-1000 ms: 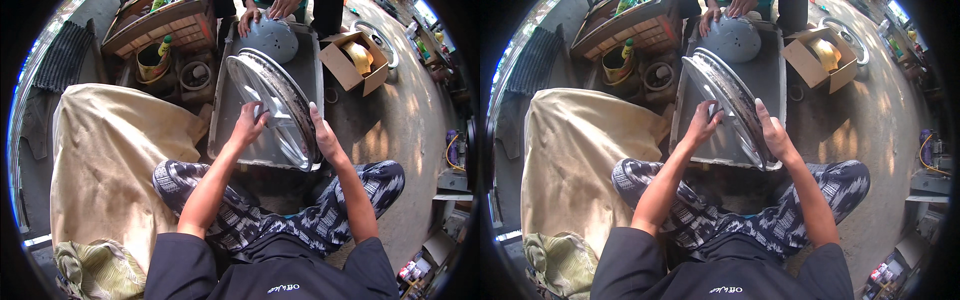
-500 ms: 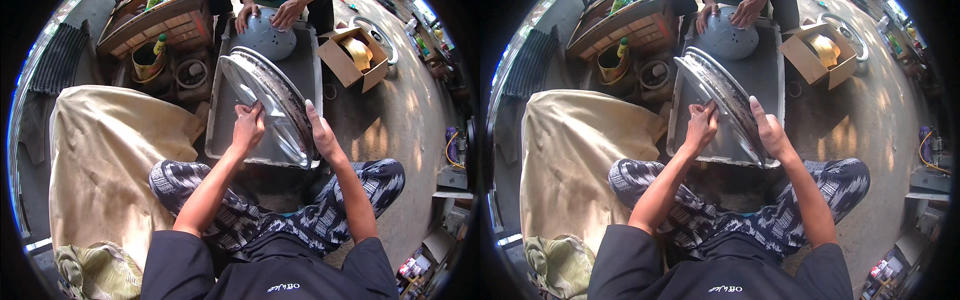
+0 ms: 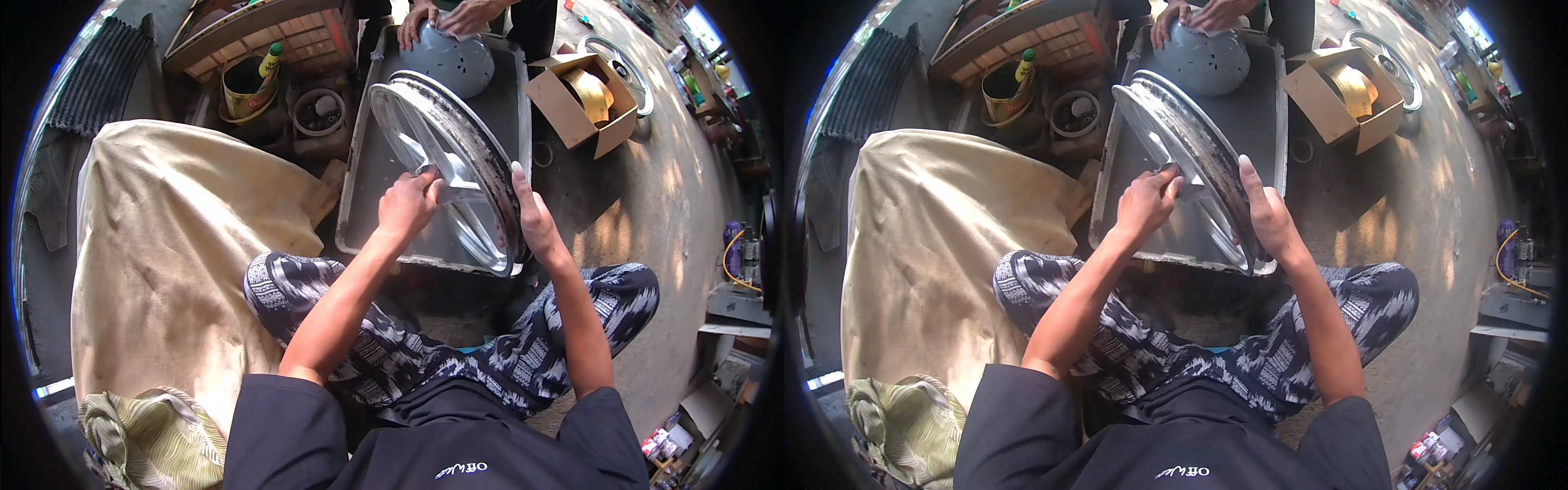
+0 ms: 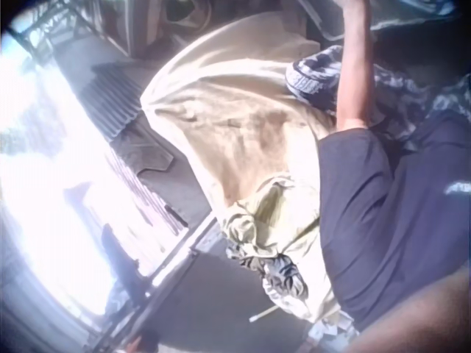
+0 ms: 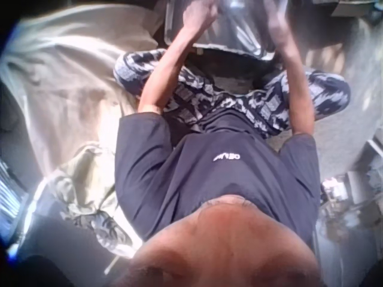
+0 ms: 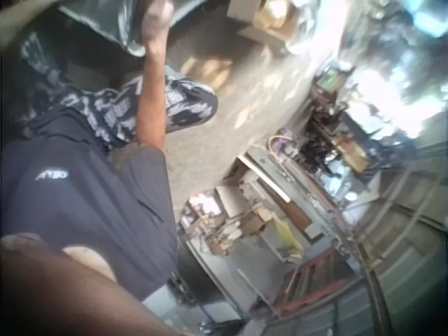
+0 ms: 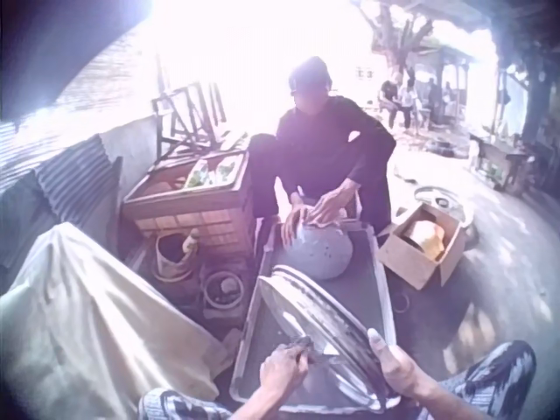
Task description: The person sands the surface of a motorcycle wheel rim by hand using a small piece of sandpaper. They rotate the rim within a plastic basin to reach all areas and then use their hands to wipe the dust off the rim.
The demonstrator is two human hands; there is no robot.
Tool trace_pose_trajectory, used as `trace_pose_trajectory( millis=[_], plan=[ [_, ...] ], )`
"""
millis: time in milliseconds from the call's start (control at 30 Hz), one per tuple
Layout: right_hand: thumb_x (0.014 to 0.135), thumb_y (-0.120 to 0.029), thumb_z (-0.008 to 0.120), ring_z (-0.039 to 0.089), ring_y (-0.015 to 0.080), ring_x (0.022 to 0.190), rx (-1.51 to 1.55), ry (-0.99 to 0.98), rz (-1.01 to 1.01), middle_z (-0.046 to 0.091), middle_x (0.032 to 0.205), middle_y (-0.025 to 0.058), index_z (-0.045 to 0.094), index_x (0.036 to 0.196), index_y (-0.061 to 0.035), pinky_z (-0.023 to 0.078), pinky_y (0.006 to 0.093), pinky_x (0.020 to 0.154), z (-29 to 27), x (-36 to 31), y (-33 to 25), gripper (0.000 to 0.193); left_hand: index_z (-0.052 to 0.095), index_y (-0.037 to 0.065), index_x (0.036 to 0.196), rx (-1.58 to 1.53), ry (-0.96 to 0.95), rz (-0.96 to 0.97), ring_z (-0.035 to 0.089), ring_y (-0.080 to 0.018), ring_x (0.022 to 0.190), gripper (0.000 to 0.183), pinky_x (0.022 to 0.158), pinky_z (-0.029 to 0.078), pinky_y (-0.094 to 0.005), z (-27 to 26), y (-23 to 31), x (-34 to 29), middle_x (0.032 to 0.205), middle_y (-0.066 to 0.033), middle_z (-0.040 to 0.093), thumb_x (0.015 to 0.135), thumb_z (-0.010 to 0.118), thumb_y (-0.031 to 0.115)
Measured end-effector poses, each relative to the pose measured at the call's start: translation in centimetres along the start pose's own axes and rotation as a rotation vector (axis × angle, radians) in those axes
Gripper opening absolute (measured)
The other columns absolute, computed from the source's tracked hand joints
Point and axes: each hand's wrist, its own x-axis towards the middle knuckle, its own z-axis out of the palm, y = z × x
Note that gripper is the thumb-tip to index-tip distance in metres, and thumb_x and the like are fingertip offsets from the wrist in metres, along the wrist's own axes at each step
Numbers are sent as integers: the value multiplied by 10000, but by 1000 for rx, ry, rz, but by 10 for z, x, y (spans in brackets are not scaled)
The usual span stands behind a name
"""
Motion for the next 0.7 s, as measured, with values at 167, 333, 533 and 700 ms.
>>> trace_pose_trajectory(
  millis=[167,333,533,700],
  plan=[
    [974,-758,316,578,178,488,13,35,-8,556,592,79,608,764,-17,494,310,498,6,0,-6,824,740,183,1071,83,118,80,689,-412,769,216,683,569,-512,17,-3,-13,932,-182,674,958,607,310],
    [971,-764,310,577,174,493,-6,30,-32,556,592,78,609,770,-20,493,309,498,6,-2,-11,827,742,158,1026,58,132,6,691,-400,773,195,685,560,-513,11,-1,-6,939,-163,671,943,609,273],
    [1003,-723,297,586,156,501,8,24,-21,608,603,92,692,770,40,495,287,526,5,1,-6,891,739,151,1079,143,166,23,688,-407,737,225,666,559,-513,17,2,-6,921,-164,654,954,588,260],
    [1001,-728,298,584,157,503,-21,18,-8,608,603,96,699,781,43,498,289,533,5,-1,-8,896,696,144,1181,221,144,-17,694,-396,719,273,629,566,-505,21,2,-6,941,-178,651,977,554,257]
  ],
)
